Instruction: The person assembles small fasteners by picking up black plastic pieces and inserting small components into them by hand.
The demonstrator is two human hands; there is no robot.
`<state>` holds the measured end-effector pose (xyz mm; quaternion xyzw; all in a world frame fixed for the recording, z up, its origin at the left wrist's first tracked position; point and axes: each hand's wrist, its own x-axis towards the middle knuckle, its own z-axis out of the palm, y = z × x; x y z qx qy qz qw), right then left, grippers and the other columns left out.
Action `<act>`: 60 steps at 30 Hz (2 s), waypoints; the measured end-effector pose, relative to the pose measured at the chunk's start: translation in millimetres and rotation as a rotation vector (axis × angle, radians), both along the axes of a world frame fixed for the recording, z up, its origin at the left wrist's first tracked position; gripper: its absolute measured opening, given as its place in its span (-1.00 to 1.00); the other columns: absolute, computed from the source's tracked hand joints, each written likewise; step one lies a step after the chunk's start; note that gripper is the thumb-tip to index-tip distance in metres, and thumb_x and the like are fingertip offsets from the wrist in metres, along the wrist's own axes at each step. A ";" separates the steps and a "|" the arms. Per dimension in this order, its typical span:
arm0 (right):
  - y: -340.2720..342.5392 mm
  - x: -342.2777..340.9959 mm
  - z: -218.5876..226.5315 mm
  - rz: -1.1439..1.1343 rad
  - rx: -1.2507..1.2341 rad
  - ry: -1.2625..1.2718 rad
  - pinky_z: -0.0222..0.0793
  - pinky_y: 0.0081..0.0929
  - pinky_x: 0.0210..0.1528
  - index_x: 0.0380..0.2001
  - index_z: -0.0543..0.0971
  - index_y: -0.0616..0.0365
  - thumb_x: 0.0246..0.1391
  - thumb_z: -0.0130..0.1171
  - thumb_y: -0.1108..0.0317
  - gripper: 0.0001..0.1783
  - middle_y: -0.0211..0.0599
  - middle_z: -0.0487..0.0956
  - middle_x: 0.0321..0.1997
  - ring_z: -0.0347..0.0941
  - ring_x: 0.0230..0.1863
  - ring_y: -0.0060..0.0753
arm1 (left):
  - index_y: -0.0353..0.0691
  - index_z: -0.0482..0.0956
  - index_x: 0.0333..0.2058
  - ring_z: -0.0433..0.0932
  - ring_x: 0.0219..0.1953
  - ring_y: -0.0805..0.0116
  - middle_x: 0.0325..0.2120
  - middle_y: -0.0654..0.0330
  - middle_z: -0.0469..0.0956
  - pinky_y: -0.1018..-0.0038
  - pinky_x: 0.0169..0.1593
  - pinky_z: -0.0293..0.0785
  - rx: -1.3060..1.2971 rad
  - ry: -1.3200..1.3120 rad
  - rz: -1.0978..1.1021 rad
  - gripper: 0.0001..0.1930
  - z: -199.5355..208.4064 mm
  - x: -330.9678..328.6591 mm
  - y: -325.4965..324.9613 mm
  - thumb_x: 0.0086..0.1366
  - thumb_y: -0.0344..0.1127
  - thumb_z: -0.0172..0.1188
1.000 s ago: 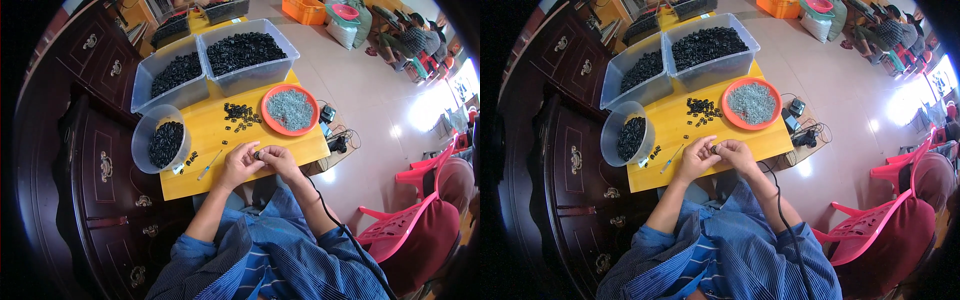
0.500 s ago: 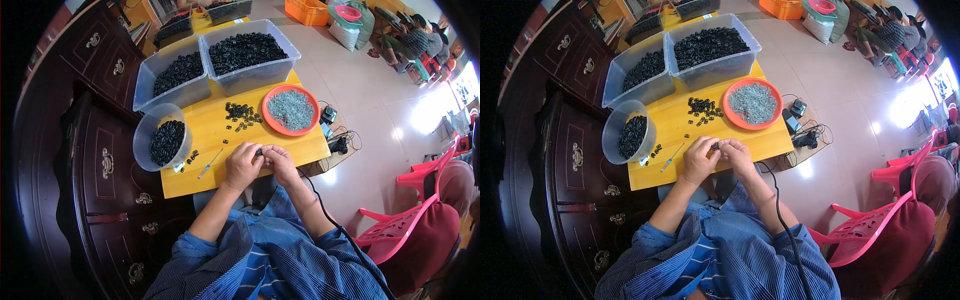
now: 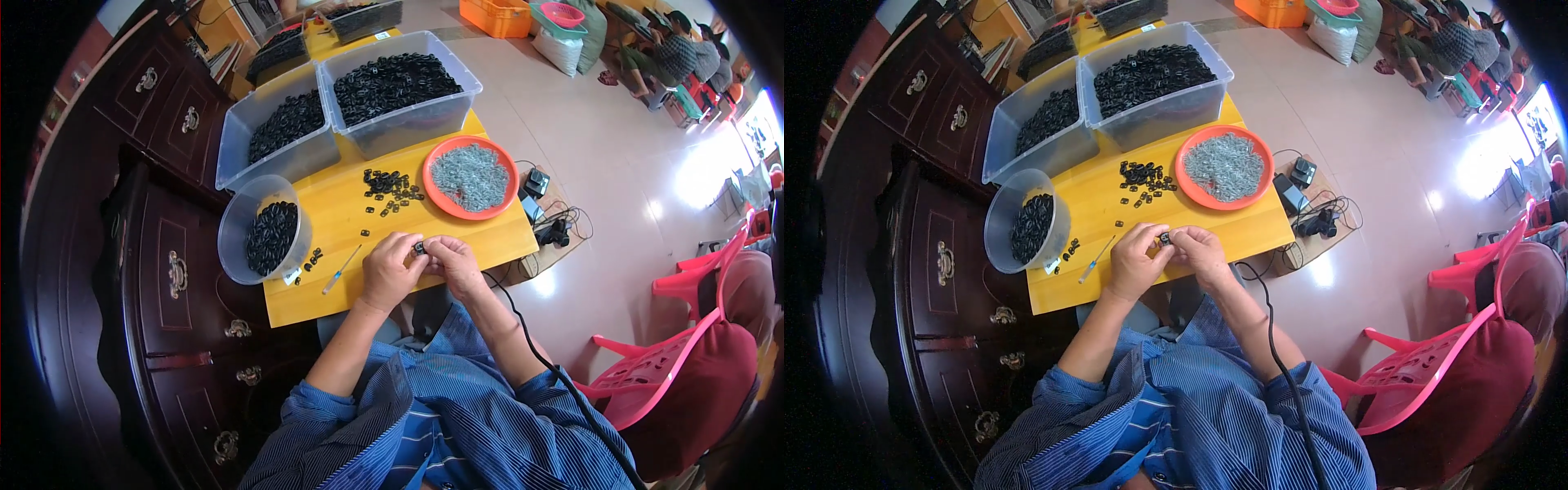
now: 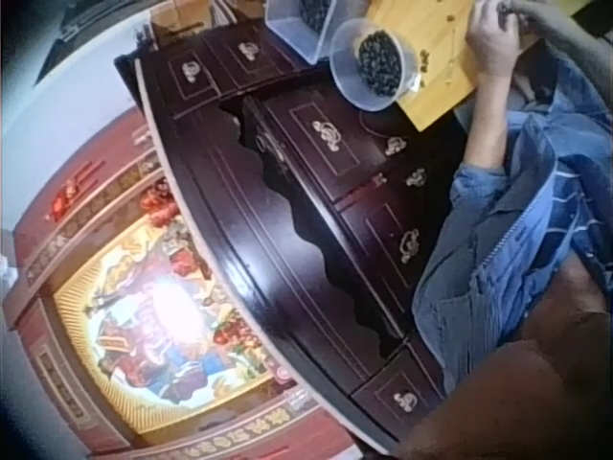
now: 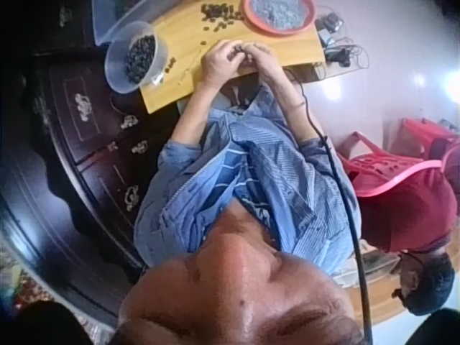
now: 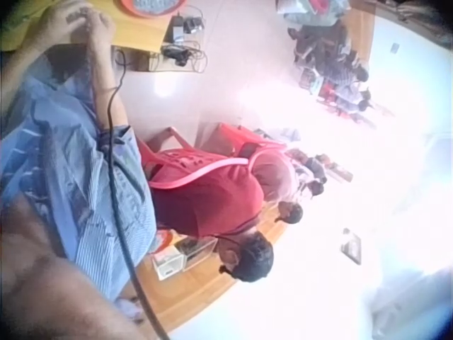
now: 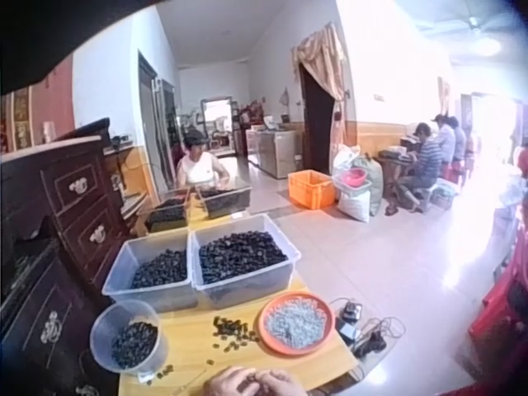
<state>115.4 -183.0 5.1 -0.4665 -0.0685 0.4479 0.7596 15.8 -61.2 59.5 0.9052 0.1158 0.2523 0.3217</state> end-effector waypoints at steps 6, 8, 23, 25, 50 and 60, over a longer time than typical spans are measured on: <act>-2.9 -0.2 1.3 0.006 0.030 0.015 0.53 -0.60 -0.17 -0.23 0.62 0.15 0.33 0.16 0.20 -0.77 -0.50 0.61 -0.34 0.53 -0.32 -0.68 | -0.21 0.65 -0.19 0.65 -0.31 0.15 -0.31 0.13 0.62 0.31 -0.22 0.59 0.019 -0.037 -0.024 -0.70 -2.8 1.8 3.1 0.06 -0.39 0.43; -4.0 0.7 3.3 0.024 0.028 0.029 0.53 -0.58 -0.13 -0.20 0.61 0.15 0.35 0.13 0.19 -0.75 -0.46 0.64 -0.29 0.55 -0.29 -0.65 | -0.24 0.66 -0.18 0.65 -0.37 0.21 -0.32 0.13 0.61 0.36 -0.27 0.59 -0.103 -0.021 -0.051 -0.69 -1.3 2.5 3.2 0.07 -0.40 0.44; -7.9 5.1 -4.1 0.086 0.138 0.076 0.52 -0.59 -0.14 -0.22 0.58 0.13 0.37 0.10 0.21 -0.78 -0.44 0.62 -0.33 0.55 -0.30 -0.62 | -0.26 0.66 -0.13 0.59 -0.48 0.38 -0.35 0.16 0.58 0.47 -0.38 0.53 -0.220 -0.006 -0.081 -0.66 -7.2 1.9 5.0 0.07 -0.49 0.45; -6.1 4.1 -3.4 0.078 0.114 0.063 0.51 -0.60 -0.14 -0.22 0.58 0.13 0.36 0.12 0.20 -0.78 -0.45 0.61 -0.34 0.54 -0.31 -0.63 | -0.28 0.67 -0.13 0.52 -0.51 0.48 -0.36 0.21 0.56 0.53 -0.39 0.48 -0.210 -0.012 -0.091 -0.66 -4.9 2.7 4.6 0.07 -0.52 0.46; 2.2 -8.7 -3.9 -0.113 0.044 -0.084 0.38 -0.64 -0.29 -0.27 0.57 0.13 0.34 0.12 0.22 -0.79 -0.55 0.52 -0.43 0.42 -0.42 -0.68 | -0.35 0.46 0.12 0.59 -0.51 0.51 -0.51 0.22 0.58 0.52 -0.39 0.54 -0.444 -0.066 -0.021 -0.57 -22.8 7.6 -8.8 0.26 -0.60 0.20; 1.4 -8.0 -0.5 -0.090 0.012 -0.096 0.26 -0.73 -0.38 -0.29 0.58 0.05 0.36 0.12 0.19 -0.80 -0.61 0.51 -0.45 0.37 -0.46 -0.76 | -0.32 0.49 0.13 0.49 -0.53 0.65 -0.42 0.27 0.54 0.62 -0.40 0.48 -0.519 -0.003 -0.114 -0.46 -15.8 -0.1 0.6 0.13 -0.64 0.34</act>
